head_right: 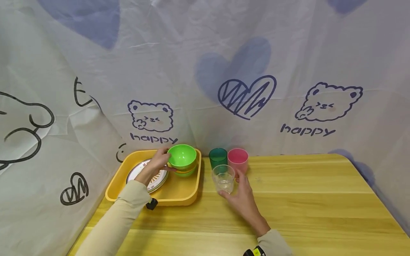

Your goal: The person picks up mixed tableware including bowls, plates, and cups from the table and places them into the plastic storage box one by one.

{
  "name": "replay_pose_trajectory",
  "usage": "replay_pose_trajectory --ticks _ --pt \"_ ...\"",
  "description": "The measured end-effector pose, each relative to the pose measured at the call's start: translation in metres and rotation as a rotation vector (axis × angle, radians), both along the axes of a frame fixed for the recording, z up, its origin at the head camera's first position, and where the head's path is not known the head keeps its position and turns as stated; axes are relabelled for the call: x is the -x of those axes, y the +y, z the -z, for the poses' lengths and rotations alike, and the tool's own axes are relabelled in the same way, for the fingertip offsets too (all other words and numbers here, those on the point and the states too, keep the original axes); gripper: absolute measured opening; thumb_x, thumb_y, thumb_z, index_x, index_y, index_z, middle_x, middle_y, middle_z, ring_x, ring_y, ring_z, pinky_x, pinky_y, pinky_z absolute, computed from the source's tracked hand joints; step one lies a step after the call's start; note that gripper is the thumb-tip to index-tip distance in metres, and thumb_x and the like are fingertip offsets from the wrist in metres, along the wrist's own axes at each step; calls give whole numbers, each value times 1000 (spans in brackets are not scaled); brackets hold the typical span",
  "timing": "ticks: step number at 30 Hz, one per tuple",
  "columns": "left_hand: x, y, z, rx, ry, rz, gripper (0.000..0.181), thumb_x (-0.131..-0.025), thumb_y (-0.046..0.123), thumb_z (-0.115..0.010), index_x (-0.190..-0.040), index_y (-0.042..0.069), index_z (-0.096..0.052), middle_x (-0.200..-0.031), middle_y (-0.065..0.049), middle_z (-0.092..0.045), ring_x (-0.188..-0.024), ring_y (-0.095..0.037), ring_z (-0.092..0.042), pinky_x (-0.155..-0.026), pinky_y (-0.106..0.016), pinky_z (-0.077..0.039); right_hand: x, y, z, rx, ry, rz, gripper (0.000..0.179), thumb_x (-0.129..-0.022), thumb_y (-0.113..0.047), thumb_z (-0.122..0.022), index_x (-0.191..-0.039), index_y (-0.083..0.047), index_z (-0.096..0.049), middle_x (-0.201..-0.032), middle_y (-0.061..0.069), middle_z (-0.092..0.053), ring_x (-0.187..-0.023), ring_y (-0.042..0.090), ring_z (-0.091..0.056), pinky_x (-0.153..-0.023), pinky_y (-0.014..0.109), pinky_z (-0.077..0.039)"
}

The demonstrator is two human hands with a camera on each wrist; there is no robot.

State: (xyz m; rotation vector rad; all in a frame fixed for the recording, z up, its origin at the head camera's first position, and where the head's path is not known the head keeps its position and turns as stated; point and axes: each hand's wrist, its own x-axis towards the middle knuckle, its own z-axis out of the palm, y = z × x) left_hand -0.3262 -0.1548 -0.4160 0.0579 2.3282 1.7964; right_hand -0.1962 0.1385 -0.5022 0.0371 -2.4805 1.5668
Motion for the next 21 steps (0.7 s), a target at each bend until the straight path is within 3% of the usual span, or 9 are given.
replay_pose_trajectory --ticks 4,13,21 --pt "8 -1 5 42 3 -15 48 -94 -9 -35 -141 -14 -41 -126 -31 -44 -100 -43 -62 -68 -45 -64 4 -5 2 16 35 9 90 -80 -13 -89 -152 -1 -36 -146 24 -48 -128 45 -54 -100 58 -52" --pt "18 -5 14 75 -69 -24 51 -95 -10 -34 -146 -7 -38 -132 -31 -42 -89 -37 -63 -62 -37 -64 4 -9 1 52 70 36 80 -83 -8 -86 -148 2 -41 -144 25 -49 -124 45 -55 -100 56 -53" --pt "21 -3 18 15 -167 0 49 -101 -9 -33 -149 -6 -28 -139 -37 -35 -105 -52 -61 -64 -38 -64 6 -12 4 69 28 48 83 -82 -12 -88 -148 0 -38 -149 25 -48 -130 46 -53 -104 56 -50"
